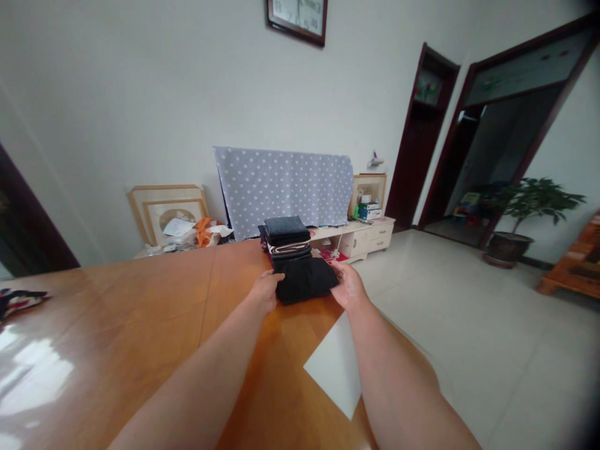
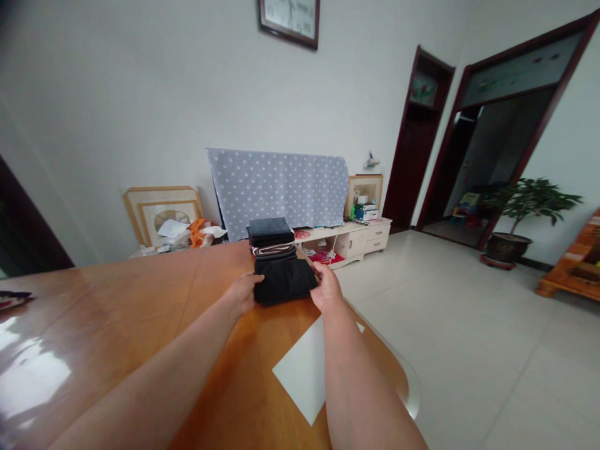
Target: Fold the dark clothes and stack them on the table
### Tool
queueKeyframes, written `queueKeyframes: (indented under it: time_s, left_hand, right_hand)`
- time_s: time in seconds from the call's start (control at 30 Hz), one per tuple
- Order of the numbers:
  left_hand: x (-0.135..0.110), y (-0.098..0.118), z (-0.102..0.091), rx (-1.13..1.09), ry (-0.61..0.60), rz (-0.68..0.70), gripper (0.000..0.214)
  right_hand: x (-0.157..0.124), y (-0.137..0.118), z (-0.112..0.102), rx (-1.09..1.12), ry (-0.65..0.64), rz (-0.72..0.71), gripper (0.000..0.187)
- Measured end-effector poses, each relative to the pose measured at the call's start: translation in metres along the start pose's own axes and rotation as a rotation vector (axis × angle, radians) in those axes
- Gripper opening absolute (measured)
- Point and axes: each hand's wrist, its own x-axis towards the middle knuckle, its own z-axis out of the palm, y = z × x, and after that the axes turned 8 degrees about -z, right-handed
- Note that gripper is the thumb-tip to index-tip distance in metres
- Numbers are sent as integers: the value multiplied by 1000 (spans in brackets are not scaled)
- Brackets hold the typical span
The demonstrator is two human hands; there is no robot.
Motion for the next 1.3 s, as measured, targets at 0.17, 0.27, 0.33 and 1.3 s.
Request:
queueKeyframes:
  time_s: [0.17,0.27,0.33,1.3]
  left_hand:
    - [1,2,8,25,15,22,30]
    - [2,2,10,43,48,22,26]
    - [3,1,10,53,72,25,26]
    - [-106,51,-22,33,69,124,37]
  right_hand:
    - [2,-1,-1,13,-20,-42,6]
    - [1,2,-1,-18,-40,-24,7]
    - [-1,4,-1,-36,-50,-9,9]
    - [-34,-2,20,-190,-77,55,18]
